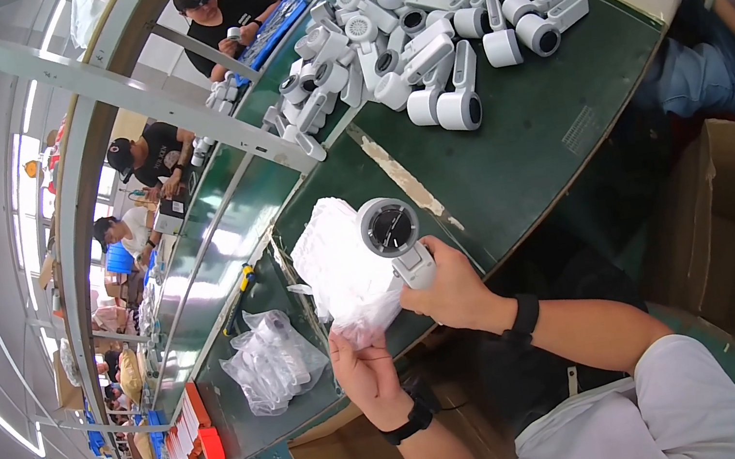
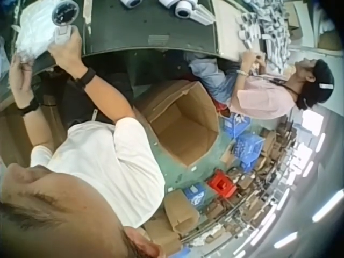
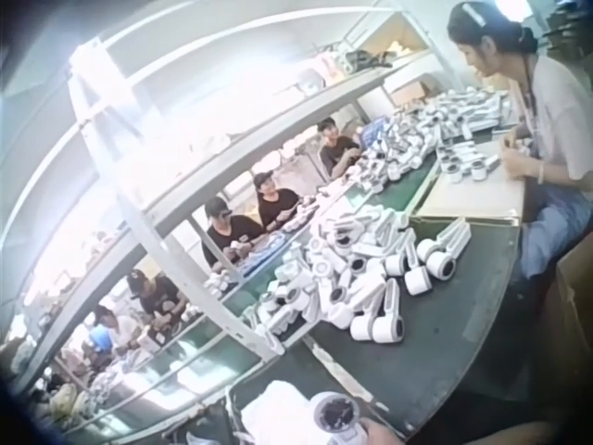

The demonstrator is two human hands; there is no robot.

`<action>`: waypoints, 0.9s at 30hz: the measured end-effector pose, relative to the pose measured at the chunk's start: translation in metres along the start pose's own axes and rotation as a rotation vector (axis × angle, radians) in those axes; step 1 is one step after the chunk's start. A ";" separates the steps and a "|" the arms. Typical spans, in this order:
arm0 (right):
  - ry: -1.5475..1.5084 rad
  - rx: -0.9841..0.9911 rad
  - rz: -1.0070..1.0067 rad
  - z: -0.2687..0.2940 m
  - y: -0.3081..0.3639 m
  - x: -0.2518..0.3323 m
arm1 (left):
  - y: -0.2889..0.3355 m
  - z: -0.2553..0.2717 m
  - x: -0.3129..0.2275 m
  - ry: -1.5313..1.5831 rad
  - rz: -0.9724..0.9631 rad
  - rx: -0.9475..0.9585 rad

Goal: The person picks up a handheld fan from a pile, slides it into a plastic bag, and places the bagged fan into a cardboard box, repeating the process for a second fan.

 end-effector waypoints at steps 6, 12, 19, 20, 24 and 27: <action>0.124 0.009 0.010 -0.002 0.002 -0.005 | 0.003 -0.012 -0.004 -0.008 -0.032 -0.018; 0.111 0.034 -0.007 0.008 0.011 -0.007 | 0.005 -0.011 -0.004 -0.382 -0.188 -0.027; 0.341 0.662 0.011 0.051 0.045 0.046 | 0.009 -0.028 -0.002 -0.508 -0.193 -0.058; 0.344 0.666 0.010 0.052 0.044 0.052 | 0.010 -0.033 -0.004 -0.528 -0.180 -0.040; 0.651 0.792 -0.020 0.047 0.038 0.052 | 0.013 -0.045 -0.003 -0.571 -0.120 0.068; 0.813 0.827 -0.052 0.041 0.023 0.047 | 0.009 -0.037 -0.008 -0.675 -0.125 0.186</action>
Point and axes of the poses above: each hand's wrist, its own y-axis away from the middle knuckle, its own z-axis out of the back of the hand, x = y × z, the point moved 4 cm from there along -y, towards the middle knuckle, and after that the axes turned 2 degrees about x, right-handed, at the moved point
